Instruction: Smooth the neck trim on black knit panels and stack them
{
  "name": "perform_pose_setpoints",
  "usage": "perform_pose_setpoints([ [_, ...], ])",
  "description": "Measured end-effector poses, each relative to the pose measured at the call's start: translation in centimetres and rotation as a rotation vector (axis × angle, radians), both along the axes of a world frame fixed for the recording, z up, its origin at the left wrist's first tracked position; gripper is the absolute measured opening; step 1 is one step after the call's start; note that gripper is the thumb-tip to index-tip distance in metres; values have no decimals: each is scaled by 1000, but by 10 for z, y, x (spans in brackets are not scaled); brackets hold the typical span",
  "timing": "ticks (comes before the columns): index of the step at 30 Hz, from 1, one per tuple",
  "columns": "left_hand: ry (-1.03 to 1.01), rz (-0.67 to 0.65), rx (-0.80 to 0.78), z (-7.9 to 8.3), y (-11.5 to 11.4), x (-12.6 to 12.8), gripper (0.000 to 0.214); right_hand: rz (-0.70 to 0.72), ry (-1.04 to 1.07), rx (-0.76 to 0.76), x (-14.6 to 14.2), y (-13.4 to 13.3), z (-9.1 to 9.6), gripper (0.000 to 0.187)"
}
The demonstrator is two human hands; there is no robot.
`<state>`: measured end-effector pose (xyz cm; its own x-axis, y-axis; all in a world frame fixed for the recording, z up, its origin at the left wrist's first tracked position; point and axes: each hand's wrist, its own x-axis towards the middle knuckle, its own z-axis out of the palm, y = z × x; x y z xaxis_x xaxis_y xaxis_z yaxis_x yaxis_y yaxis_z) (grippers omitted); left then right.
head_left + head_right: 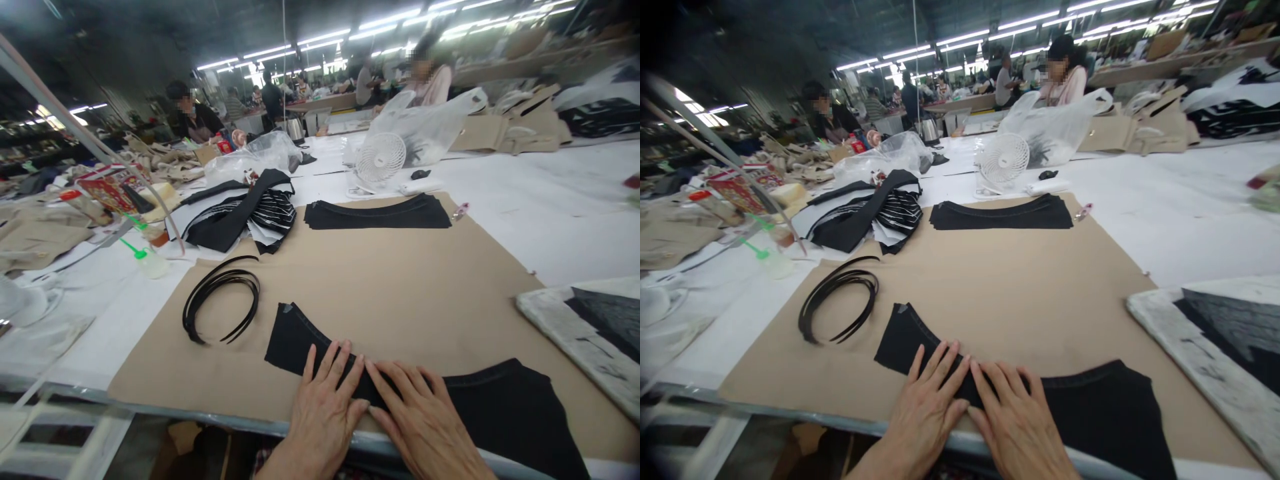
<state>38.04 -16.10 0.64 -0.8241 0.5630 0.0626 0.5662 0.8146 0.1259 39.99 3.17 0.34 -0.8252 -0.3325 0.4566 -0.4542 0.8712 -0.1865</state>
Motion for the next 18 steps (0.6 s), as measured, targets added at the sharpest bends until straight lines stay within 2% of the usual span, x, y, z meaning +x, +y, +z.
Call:
perform_pose_setpoints([
  [4,-87,3,9,3,0,1,57,10,18,16,-1,-7,-7,44],
  [10,-193,-19,84,10,-3,-2,59,62,146,96,-6,2,-7,40],
  [13,-156,87,119,13,-11,-10,58,119,217,183,-10,6,-7,34],
  [16,-83,226,116,12,-24,-20,59,133,250,239,-11,6,-5,37],
  [18,-101,234,110,9,-34,-28,61,134,273,243,-12,5,-4,38],
])
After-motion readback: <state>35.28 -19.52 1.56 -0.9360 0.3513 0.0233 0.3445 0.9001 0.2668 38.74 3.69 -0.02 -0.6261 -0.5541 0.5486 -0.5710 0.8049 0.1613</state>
